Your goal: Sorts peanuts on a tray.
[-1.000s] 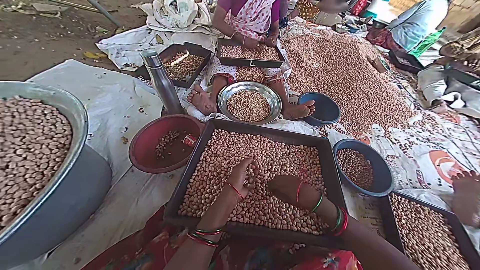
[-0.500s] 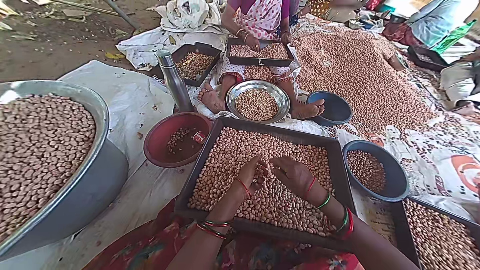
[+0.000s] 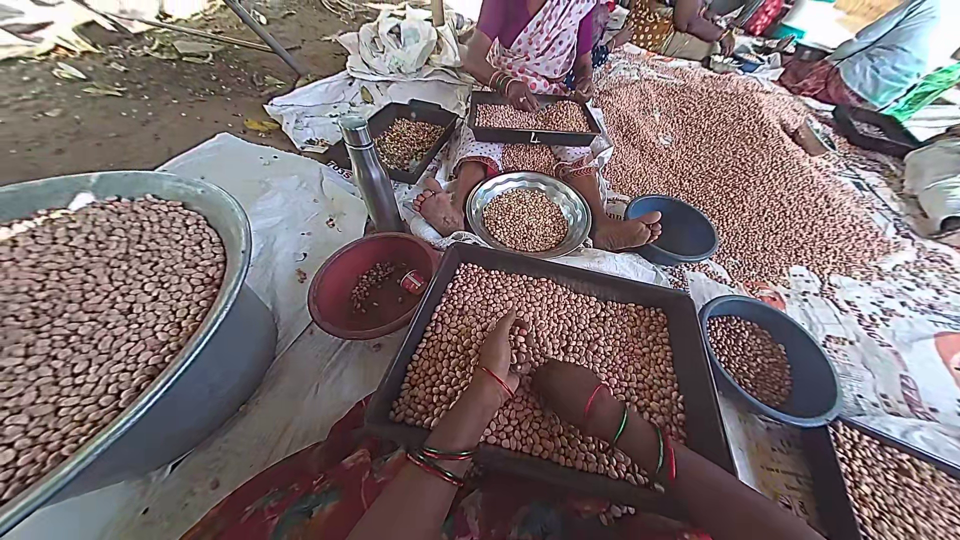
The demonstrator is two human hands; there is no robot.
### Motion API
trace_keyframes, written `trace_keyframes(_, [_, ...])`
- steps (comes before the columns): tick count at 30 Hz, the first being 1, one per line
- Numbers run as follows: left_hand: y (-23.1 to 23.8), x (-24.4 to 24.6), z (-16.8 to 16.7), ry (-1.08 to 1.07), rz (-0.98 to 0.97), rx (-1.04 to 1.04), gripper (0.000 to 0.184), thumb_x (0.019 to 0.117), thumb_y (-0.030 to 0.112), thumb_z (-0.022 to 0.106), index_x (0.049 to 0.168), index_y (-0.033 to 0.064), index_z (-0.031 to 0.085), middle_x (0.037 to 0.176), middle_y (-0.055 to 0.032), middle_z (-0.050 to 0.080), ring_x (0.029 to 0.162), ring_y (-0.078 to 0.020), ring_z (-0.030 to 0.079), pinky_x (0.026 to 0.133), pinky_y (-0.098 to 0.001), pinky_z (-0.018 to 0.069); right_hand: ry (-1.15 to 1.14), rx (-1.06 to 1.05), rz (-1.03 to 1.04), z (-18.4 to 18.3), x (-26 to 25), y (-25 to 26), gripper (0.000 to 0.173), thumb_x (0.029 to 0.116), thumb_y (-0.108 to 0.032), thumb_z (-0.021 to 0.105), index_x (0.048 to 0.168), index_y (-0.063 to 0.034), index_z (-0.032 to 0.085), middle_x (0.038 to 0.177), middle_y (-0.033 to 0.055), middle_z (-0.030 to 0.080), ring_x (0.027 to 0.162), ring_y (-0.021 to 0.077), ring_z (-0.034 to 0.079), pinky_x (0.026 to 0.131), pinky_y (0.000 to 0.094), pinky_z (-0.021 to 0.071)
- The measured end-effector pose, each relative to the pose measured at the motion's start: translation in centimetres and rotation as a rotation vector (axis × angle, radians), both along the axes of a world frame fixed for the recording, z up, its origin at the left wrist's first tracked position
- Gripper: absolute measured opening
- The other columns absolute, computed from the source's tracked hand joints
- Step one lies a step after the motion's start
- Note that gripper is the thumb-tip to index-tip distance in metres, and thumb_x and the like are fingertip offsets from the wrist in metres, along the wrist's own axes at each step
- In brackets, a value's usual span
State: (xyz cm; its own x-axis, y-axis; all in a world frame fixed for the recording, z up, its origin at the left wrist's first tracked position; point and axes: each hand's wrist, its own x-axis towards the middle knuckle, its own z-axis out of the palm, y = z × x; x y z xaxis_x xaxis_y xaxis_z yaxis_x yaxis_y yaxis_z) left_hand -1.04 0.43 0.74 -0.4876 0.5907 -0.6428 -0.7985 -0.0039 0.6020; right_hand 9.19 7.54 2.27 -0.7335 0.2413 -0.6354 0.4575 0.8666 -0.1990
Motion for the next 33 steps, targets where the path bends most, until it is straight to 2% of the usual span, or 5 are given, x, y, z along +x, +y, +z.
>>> trace_keyframes(5, [0.0,0.1,-0.2,0.034,0.021,-0.01,0.04,0.1129,0.036,0.03,0.089,0.0109,0.051,0.058,0.0016,0.047,0.04,-0.0043,0.037,0.037,-0.0169,0.0286,0.427,0.055,-0.201,0.7,-2.3,5.3,0.036,0.1067,-0.008,0.043,0.135,0.0046,0.061,0.132,0.0291,0.062,0.12,0.0425,0.063,0.102,0.0548,0.0482])
trace_keyframes(10, [-0.1,-0.2,0.0,0.018,0.054,-0.003,0.042,0.113,0.038,0.029,0.089,0.0112,0.051,0.059,0.0015,0.048,0.039,-0.0042,0.037,0.036,-0.0171,0.0269,0.226,0.148,-0.194,-0.3,-6.1,6.0,0.042,0.1082,-0.011,0.042,0.149,-0.0068,0.051,0.146,0.0259,0.053,0.128,0.0432,0.058,0.103,0.0579,0.0473])
trace_keyframes(24, [0.2,0.0,-0.2,-0.051,0.147,0.078,0.046,0.1129,0.039,0.025,0.083,0.0141,0.049,0.053,0.0039,0.048,0.036,-0.0021,0.038,0.034,-0.0149,0.0296,0.51,-0.135,-0.167,5.6,-5.0,3.8,0.037,0.1099,-0.02,0.046,0.135,0.0012,0.062,0.129,0.0247,0.064,0.12,0.0364,0.063,0.103,0.0513,0.0473])
trace_keyframes(28, [0.3,0.2,0.0,-0.055,0.179,0.093,0.042,0.1118,0.032,0.029,0.081,0.0137,0.05,0.054,0.0043,0.048,0.036,-0.0017,0.04,0.033,-0.0141,0.0295,0.409,0.022,-0.316,0.5,-6.0,8.6,0.042,0.1103,-0.027,0.044,0.144,-0.0065,0.059,0.146,0.0245,0.056,0.137,0.041,0.052,0.113,0.0582,0.0393])
trace_keyframes(33, [0.2,0.3,-0.3,0.034,0.179,0.084,0.042,0.1119,0.031,0.027,0.081,0.0149,0.051,0.053,0.0052,0.05,0.036,-0.001,0.039,0.033,-0.0141,0.0284,0.15,-0.087,0.039,-1.2,0.4,3.1,0.051,0.1041,-0.03,0.059,0.152,-0.0158,0.051,0.165,0.0225,0.031,0.152,0.0508,0.025,0.112,0.0766,0.0257])
